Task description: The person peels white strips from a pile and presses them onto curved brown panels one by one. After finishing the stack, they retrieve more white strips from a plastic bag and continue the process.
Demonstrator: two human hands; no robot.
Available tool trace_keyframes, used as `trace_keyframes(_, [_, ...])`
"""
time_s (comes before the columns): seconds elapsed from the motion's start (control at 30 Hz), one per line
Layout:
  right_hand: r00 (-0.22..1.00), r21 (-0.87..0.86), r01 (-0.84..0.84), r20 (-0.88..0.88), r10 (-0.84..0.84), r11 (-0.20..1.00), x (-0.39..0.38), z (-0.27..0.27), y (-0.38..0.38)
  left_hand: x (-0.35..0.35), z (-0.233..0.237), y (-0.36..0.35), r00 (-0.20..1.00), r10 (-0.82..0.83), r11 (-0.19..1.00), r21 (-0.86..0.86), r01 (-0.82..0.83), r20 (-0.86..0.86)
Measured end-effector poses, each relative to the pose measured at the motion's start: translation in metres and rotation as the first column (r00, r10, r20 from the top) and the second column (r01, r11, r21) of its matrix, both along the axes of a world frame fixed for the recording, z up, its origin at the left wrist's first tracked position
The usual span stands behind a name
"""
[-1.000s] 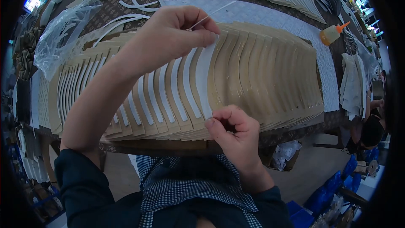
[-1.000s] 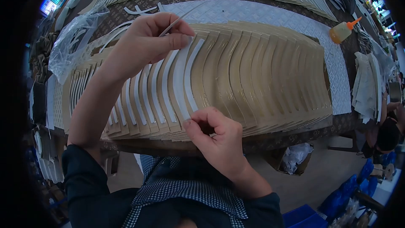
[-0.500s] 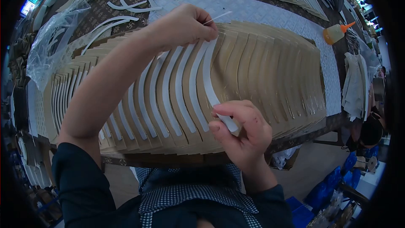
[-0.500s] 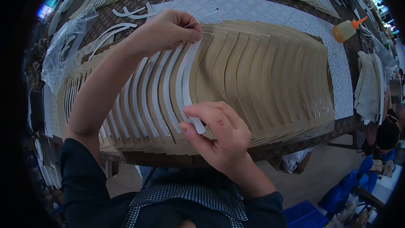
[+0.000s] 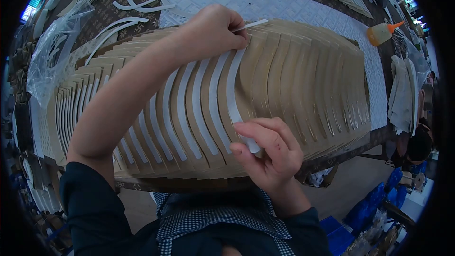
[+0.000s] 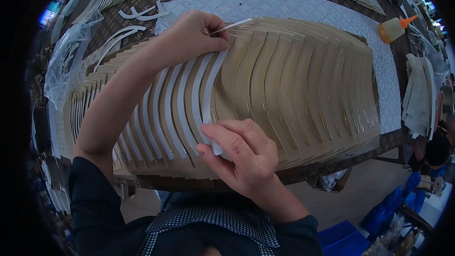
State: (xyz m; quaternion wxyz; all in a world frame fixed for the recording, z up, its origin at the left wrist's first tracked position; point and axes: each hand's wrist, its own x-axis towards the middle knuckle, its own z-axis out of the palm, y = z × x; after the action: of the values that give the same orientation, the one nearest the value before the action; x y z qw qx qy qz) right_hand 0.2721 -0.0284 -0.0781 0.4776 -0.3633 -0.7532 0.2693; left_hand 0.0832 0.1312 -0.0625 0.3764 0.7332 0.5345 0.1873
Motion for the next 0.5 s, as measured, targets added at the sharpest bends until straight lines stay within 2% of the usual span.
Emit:
trace_keyframes(0.27, [0.995,0.092,0.081,0.042,-0.085,0.992,0.005,0.001,-0.007,0.002,-0.003,-0.002,1.000,0.020,0.998,0.068,-0.018,-0.023])
trace_keyframes(0.5, [0.972,0.070,0.129,0.189,-0.140,0.989,0.011,0.003,-0.016,0.004,-0.007,-0.007,0.998,0.055,0.987,0.150,-0.050,-0.031])
